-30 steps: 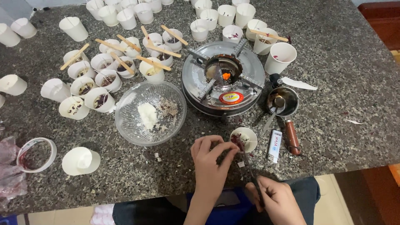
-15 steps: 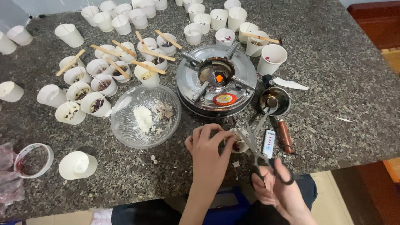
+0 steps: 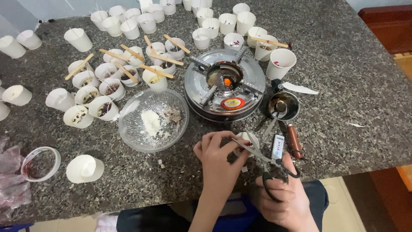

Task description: Melting wax in a small pot and preparing decorative candles in paper cups

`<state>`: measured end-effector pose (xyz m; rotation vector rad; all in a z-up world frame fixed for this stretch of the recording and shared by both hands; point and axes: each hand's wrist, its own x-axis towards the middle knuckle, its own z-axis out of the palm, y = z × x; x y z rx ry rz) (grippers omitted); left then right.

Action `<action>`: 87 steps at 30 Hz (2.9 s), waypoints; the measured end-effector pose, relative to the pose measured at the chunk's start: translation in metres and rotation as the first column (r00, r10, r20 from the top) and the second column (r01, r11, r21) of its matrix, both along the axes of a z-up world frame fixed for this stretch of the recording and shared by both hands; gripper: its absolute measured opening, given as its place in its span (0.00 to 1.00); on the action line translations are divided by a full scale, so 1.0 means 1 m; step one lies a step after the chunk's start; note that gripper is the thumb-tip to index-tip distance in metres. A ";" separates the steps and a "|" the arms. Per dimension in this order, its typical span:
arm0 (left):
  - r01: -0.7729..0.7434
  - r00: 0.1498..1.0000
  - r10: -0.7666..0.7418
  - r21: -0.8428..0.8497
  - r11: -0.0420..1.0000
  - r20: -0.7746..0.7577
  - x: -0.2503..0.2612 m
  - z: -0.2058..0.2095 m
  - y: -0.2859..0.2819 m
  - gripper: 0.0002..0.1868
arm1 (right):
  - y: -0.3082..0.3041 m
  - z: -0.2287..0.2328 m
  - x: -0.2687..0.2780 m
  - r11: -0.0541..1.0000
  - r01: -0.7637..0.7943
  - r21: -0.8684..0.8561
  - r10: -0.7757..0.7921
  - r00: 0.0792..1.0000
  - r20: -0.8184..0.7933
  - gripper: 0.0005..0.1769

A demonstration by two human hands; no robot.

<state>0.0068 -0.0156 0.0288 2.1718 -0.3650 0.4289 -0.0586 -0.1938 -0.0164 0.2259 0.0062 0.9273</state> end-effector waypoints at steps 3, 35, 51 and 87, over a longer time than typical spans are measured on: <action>-0.027 0.999 0.026 0.008 1.000 0.043 0.001 -0.005 -0.002 0.03 | -0.007 -0.011 -0.002 1.000 -0.008 -0.006 0.008 1.000 -0.002 0.43; 0.149 0.875 -0.245 -0.250 0.957 -0.417 -0.012 0.005 0.007 0.38 | -0.127 0.049 0.003 -0.951 0.133 -0.279 -0.029 0.859 0.511 0.23; 0.097 0.723 -0.219 -0.218 0.971 -0.655 0.000 0.017 0.005 0.51 | -0.119 0.015 0.019 -0.928 0.240 0.285 0.360 0.772 0.524 0.21; -0.208 0.951 0.226 0.102 0.973 -0.213 0.406 0.050 0.065 0.53 | -0.084 -0.002 0.043 -0.798 0.545 0.256 0.595 0.651 0.471 0.21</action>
